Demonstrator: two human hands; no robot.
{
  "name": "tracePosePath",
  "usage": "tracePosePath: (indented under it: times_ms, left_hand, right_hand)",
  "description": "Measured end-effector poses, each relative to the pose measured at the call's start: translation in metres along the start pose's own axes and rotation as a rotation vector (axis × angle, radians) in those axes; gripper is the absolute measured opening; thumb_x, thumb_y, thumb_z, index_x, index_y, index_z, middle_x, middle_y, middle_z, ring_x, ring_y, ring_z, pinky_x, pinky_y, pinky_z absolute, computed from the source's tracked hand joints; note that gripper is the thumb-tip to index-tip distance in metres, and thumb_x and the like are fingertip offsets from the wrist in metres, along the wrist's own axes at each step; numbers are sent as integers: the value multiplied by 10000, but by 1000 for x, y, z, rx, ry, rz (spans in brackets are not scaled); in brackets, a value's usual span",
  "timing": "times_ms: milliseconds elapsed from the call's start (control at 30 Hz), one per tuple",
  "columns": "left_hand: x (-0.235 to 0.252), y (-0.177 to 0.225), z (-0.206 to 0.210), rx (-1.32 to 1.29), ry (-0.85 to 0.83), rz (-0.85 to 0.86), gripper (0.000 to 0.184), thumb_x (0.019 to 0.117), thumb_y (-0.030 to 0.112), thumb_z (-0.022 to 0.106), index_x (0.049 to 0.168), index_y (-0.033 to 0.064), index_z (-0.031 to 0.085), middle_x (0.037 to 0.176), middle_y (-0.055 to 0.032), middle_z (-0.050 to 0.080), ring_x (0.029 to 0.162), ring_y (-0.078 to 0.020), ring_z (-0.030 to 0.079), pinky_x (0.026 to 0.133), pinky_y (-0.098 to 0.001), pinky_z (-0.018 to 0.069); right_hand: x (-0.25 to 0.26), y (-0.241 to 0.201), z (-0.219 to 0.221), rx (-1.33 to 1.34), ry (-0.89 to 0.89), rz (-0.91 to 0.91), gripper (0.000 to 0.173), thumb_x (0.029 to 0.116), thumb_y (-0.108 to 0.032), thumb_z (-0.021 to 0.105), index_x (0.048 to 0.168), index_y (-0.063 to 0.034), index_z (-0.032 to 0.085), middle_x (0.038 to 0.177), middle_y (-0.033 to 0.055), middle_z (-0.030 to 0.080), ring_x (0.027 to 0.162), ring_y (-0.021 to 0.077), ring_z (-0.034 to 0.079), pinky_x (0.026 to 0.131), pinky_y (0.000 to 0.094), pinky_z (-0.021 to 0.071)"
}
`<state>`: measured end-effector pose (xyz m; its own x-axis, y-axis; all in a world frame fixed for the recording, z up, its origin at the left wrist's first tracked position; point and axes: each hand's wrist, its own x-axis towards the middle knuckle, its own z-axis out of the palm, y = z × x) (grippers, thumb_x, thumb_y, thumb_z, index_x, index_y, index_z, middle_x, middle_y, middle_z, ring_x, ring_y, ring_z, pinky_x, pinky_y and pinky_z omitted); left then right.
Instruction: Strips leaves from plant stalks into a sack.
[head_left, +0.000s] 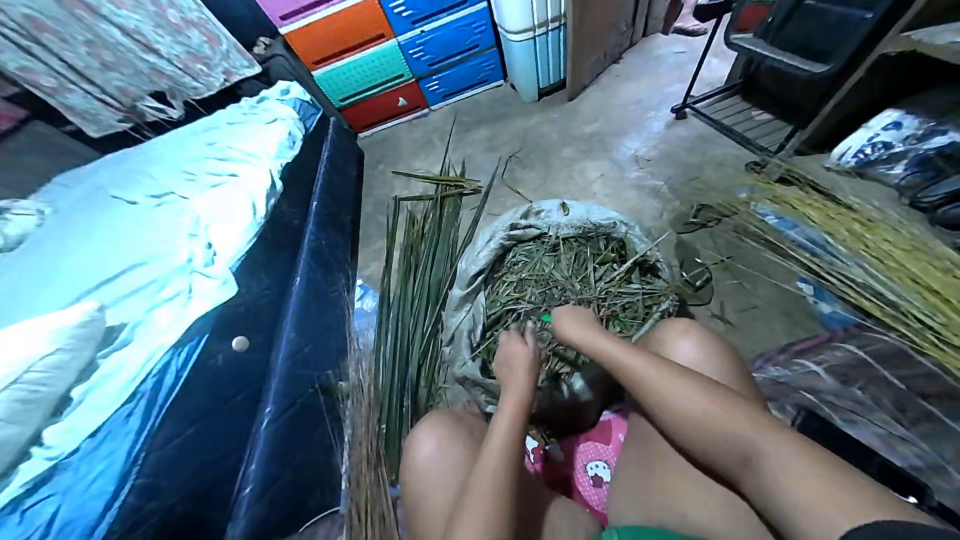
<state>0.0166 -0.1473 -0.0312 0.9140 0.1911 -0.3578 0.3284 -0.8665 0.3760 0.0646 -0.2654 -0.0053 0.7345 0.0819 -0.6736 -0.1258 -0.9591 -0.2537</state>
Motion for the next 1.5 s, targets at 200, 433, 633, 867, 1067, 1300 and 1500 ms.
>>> tracePosePath:
  times_ms: [200,433,633,867,1067,1300,1500]
  left_hand:
    - [14,-15,-10,-512,-31,-125,462,1139,253,297,1427,-41,509,1332,-278,603,1240,-382,592,1057,-548,446]
    - [10,-16,-17,-959,-85,-165,310,1097,116,419,1378,-12,459,917,-103,540,638,-148,523,554,-292,457]
    - [11,-12,-20,-1054,-8,-104,317,1090,74,410,1386,-38,422,801,-63,529,527,-91,483,473,-230,419]
    - [8,-15,-14,-787,87,105,333,1112,154,382,1343,-40,523,890,-105,574,698,-158,521,656,-341,468]
    - [-2,-14,-13,-876,77,171,311,1103,127,388,1332,-44,512,835,-63,552,637,-102,507,604,-279,458]
    - [4,-12,-21,-1438,-52,136,284,1093,94,364,1361,51,447,1350,-110,636,1122,-155,633,835,-331,514]
    - [2,-13,-19,-1756,-175,84,271,990,-17,399,1154,63,600,1017,-71,701,828,-147,681,731,-320,587]
  right_hand:
    - [-9,-7,11,33,-38,-94,396,1078,-289,480,1237,28,657,1322,264,640,1261,440,607,986,668,470]
    - [-4,3,-10,94,91,-32,380,1075,-263,475,1270,23,632,1302,261,648,1244,432,620,968,642,488]
    - [-22,-8,-13,156,202,-150,357,1083,-279,472,1303,-29,601,1246,226,677,1195,404,652,951,609,502]
    - [-22,-12,-16,97,267,-215,350,1079,-246,498,1307,4,586,1218,266,679,1160,454,662,924,639,513]
    - [18,33,-52,448,442,-29,374,1098,-295,477,1317,-25,618,1204,259,686,1158,435,658,962,634,492]
    - [4,11,-16,806,126,-457,338,1084,-250,528,1335,-32,589,1068,142,635,813,192,586,752,383,507]
    - [-10,-6,0,791,64,-601,362,1015,-56,494,1360,-40,602,1211,142,664,1003,182,649,882,386,532]
